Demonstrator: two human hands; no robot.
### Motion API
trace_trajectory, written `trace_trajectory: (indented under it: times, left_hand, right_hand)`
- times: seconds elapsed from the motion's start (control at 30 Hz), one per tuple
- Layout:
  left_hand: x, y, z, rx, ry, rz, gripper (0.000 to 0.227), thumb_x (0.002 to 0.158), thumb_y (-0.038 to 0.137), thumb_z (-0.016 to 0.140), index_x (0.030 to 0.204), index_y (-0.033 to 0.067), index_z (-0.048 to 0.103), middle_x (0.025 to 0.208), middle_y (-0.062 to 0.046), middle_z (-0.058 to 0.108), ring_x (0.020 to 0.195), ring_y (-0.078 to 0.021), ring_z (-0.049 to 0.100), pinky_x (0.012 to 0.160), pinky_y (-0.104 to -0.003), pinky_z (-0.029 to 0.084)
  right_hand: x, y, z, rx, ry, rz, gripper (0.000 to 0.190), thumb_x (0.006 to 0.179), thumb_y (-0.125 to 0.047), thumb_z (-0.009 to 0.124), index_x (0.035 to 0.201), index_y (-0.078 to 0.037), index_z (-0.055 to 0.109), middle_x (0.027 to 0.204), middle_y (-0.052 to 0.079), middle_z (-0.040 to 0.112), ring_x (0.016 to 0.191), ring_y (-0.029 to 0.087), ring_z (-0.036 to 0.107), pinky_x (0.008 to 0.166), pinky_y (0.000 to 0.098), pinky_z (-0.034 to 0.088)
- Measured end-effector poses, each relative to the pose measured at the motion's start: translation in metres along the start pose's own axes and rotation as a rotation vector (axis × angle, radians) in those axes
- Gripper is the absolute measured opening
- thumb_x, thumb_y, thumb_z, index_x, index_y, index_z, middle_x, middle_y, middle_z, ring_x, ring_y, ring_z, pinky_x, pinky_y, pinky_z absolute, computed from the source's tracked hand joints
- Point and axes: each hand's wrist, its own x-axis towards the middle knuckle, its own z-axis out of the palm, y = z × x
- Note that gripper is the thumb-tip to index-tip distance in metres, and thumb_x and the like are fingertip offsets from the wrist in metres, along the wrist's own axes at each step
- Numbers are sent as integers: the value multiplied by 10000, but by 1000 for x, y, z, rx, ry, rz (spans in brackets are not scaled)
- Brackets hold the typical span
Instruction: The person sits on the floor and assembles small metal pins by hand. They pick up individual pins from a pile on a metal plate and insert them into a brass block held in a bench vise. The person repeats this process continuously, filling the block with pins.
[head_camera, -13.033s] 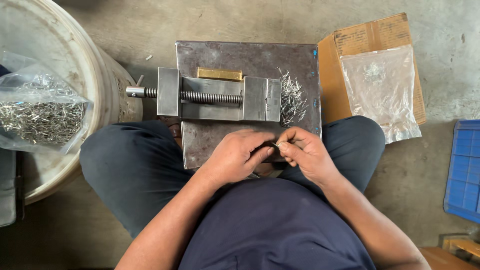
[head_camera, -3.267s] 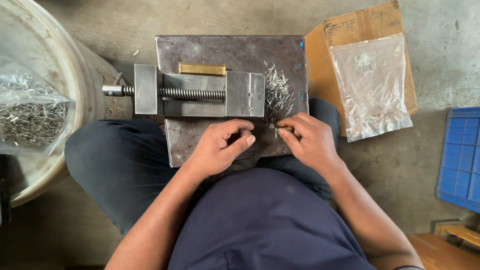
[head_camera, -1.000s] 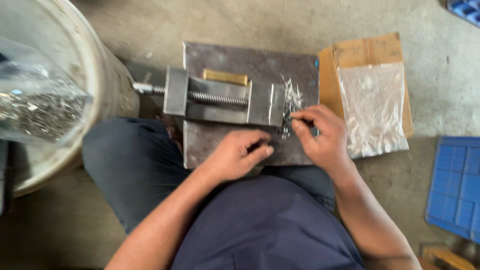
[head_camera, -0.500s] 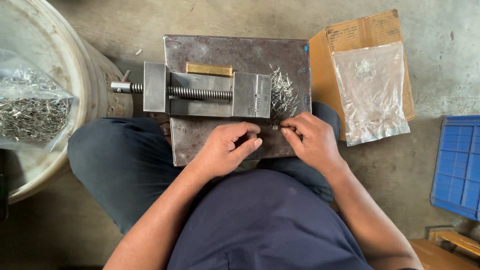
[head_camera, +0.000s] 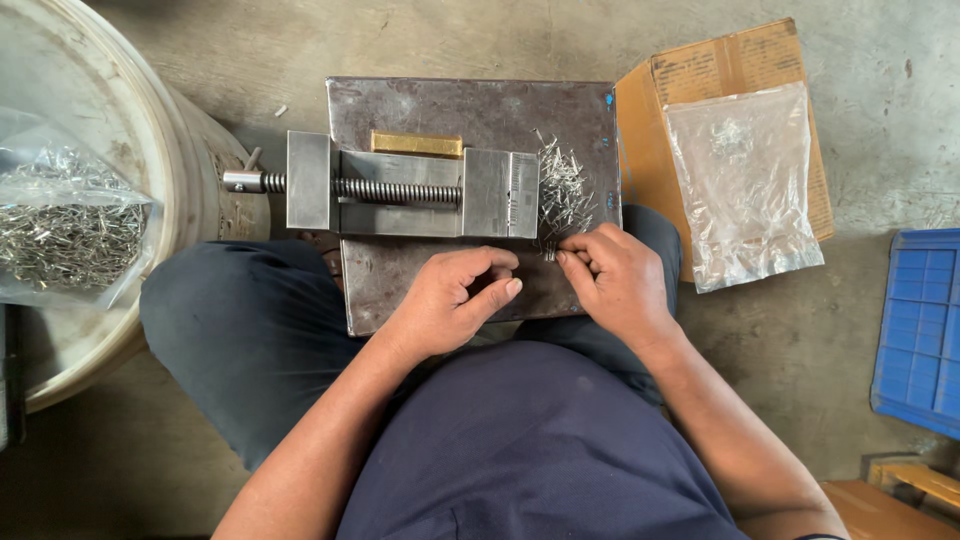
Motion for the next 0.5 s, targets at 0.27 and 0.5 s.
trace_trajectory:
  times: [0.27,0.5]
  left_hand:
    - [0,0,0,4,7,15,257,958,213,708,1117,12,687,834,-67,703,734,-174,663,695,-309,537]
    - [0,5,1,60,25,66,254,946,221,714,1095,17,693,838,-124,705,729,-241,692,671,-336,537]
  right_hand:
    - [-1,1,-1,-94,-7,-126,51,878,-124,761,890,-85,731,799,67,622,709,256,635,634,378,503]
    - [-1,-3,-3,-90,1,-179,59,889,-104,755,889,-73,705,831,65,630,742,260,642,650,382,507]
